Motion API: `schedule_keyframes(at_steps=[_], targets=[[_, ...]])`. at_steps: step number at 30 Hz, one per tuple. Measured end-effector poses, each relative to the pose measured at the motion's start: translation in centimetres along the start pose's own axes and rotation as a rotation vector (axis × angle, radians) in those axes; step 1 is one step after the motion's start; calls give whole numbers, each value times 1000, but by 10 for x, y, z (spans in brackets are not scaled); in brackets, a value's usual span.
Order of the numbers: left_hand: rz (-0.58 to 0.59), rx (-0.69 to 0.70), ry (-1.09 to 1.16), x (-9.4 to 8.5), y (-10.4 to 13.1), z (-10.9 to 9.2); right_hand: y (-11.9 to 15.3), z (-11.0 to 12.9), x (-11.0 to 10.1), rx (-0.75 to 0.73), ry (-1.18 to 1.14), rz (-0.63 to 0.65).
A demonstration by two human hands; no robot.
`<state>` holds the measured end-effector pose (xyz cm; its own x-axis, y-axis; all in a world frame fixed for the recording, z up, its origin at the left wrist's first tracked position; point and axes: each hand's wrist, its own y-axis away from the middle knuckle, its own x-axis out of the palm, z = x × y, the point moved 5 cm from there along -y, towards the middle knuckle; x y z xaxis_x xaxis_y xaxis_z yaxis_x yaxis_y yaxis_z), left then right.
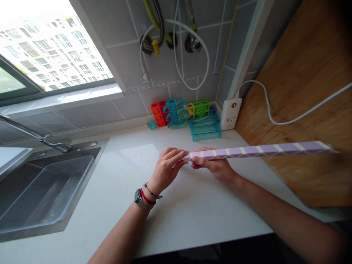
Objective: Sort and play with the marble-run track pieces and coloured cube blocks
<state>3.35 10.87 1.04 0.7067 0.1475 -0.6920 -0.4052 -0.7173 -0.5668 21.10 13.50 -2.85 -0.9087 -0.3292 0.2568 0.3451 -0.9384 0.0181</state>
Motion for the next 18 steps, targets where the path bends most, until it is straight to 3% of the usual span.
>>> schedule_keyframes(at_steps=[5,11,18], targets=[[-6,22,-28,-2,0,-3,0,0,4,41,-110,62],[47,-72,-15,0,1,0,-1,-3,4,53,-133,19],[106,-130,-54,3,0,2,0,0,6,-87,-49,81]])
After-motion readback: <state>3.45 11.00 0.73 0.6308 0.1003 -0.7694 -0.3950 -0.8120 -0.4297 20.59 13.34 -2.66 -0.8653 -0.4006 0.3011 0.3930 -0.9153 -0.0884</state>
